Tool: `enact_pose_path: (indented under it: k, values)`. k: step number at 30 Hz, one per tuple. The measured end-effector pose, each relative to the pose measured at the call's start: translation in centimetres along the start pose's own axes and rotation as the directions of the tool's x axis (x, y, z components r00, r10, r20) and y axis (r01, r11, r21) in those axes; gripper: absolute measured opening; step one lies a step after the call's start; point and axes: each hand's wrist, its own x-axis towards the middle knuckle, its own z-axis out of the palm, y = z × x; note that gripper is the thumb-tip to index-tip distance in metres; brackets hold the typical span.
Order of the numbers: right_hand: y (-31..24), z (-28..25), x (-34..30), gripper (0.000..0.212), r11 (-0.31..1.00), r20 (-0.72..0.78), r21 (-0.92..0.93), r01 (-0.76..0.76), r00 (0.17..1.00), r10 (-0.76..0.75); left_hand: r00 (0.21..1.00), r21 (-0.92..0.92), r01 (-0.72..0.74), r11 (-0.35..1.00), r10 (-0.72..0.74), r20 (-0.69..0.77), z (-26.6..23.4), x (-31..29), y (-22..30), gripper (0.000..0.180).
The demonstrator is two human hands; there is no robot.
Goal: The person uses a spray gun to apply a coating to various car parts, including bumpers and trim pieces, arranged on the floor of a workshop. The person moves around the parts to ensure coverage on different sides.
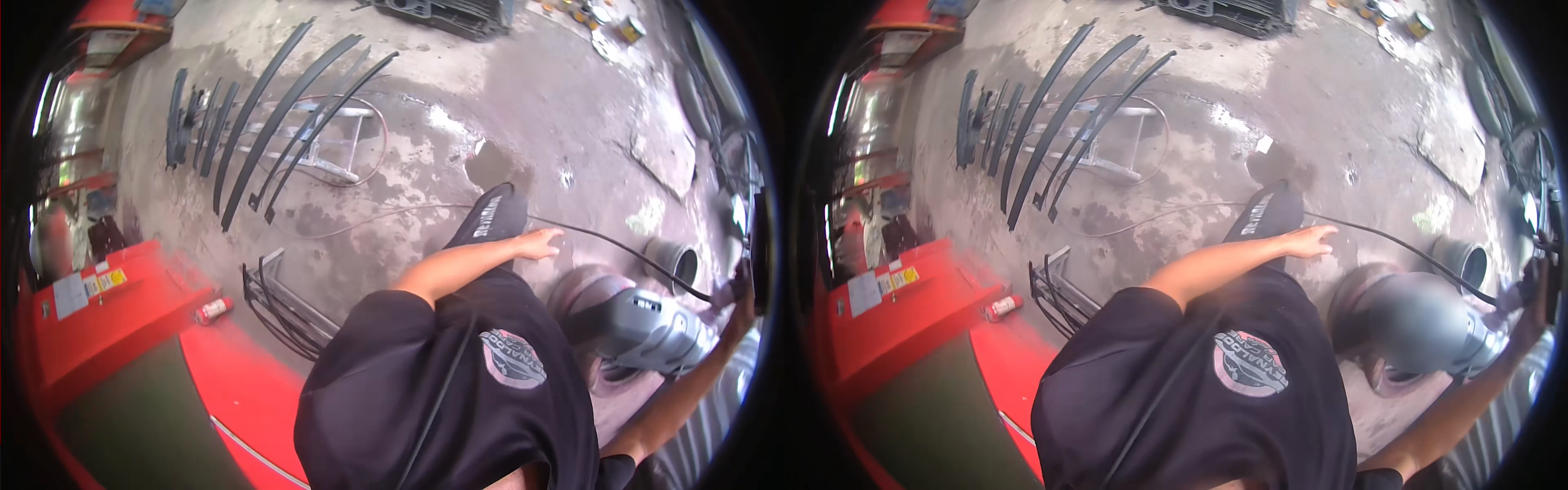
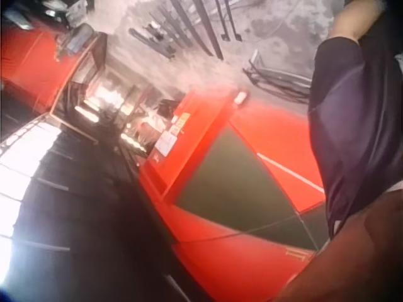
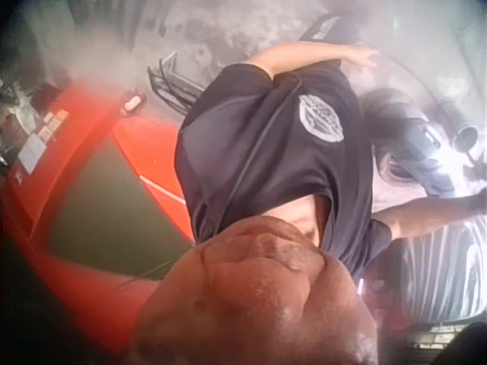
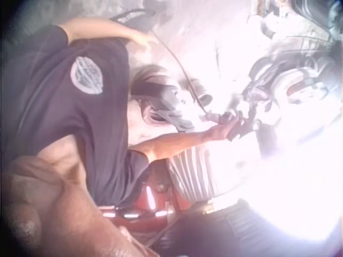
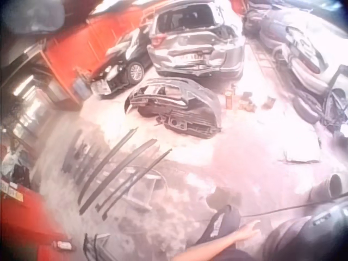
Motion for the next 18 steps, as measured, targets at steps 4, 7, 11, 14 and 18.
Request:
enact_pose_path:
  k: [4, 7, 11, 14, 18]
  values:
    - [9.0, 10.5, 3.8, 0.039, 0.992, 0.092, -0.11, 0.054, 0.995, -0.044, 0.996, 0.138, -0.041, 0.99, 0.029, 0.09, -7.0, 0.9, 3.5, 0.044]
    - [14.3, 17.2, 6.4, 0.035, 0.947, 0.016, -0.068, -0.314, 0.949, 0.316, 0.998, 0.293, -0.059, 0.954, 0.049, 0.039, -11.9, 3.7, 5.8, 0.046]
    - [21.7, 23.4, 11.9, 0.028, 0.97, 0.092, -0.225, -0.092, 0.989, 0.116, 0.976, 0.644, 0.161, 0.748, -0.219, 0.01, -21.0, 8.8, 4.2, 0.047]
    - [20.3, 28.2, 20.2, 0.029, 0.907, 0.084, -0.225, -0.355, 0.921, 0.381, 0.977, 0.719, 0.21, 0.663, -0.179, -0.12, -28.0, 13.1, 6.3, 0.036]
    - [19.2, 32.1, 28.7, 0.041, 0.917, 0.155, -0.245, -0.316, 0.921, 0.359, 0.985, 0.671, 0.169, 0.722, -0.093, -0.147, -31.4, 16.7, 6.3, 0.011]
